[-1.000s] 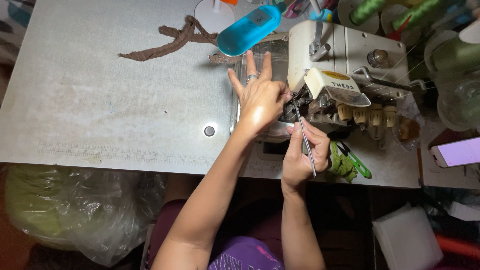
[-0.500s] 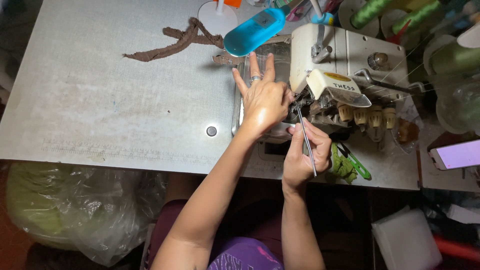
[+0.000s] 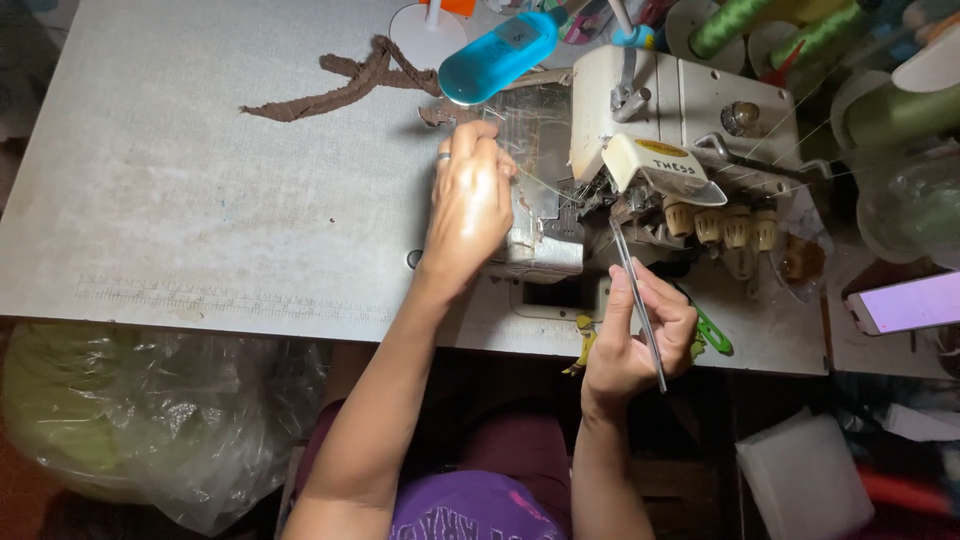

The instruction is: The person uses tweezers to remove tangled thread from the bobbin area of a sewing machine. They then pull the thread through the machine's tension assembly and finally pet a dog lying on the floor.

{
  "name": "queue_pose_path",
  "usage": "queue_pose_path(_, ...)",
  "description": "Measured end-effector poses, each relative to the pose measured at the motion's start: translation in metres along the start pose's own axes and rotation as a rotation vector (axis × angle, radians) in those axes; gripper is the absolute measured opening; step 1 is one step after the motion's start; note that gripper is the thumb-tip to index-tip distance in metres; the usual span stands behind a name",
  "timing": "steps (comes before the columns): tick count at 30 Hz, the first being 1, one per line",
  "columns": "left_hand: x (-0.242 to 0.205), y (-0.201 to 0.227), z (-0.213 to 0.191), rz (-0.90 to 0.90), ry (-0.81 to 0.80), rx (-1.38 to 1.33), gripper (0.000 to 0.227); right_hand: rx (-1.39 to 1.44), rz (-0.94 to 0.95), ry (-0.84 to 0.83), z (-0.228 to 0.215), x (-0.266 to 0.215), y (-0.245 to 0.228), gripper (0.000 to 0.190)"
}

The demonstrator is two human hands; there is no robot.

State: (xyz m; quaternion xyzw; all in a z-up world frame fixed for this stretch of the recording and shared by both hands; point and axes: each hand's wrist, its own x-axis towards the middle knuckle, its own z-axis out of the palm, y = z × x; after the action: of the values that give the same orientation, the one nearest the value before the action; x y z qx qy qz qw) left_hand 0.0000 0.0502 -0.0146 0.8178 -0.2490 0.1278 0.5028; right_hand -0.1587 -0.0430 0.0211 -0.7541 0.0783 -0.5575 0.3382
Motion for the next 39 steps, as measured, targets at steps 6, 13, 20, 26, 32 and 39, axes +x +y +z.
queue_pose_path(6, -0.011, -0.002, 0.007, -0.041, -0.002, 0.068, 0.014, 0.015, 0.022, 0.006, 0.001, -0.002, -0.001, 0.016)
queue_pose_path(13, -0.018, 0.009, 0.007, -0.039, 0.024, 0.166, 0.012, 0.032, -0.02, 0.004, 0.016, 0.008, 0.019, 0.014)
queue_pose_path(20, -0.019, -0.013, 0.022, -0.098, 0.08, 0.198, 0.01, 0.048, -0.004, -0.046, 0.025, 0.003, 0.015, 0.013)
queue_pose_path(26, -0.022, -0.006, 0.017, -0.148, 0.121, 0.201, 0.011, 0.065, 0.021, -0.028, 0.008, -0.001, 0.007, 0.013)
queue_pose_path(32, -0.023, 0.04, 0.003, 0.036, 0.175, 0.241, 0.026, 0.065, 0.055, -0.04, -0.023, -0.005, 0.008, 0.014)
queue_pose_path(39, -0.029, 0.054, -0.001, 0.182, 0.095, 0.164, 0.018, 0.097, 0.095, -0.014, -0.039, -0.002, 0.004, 0.015)
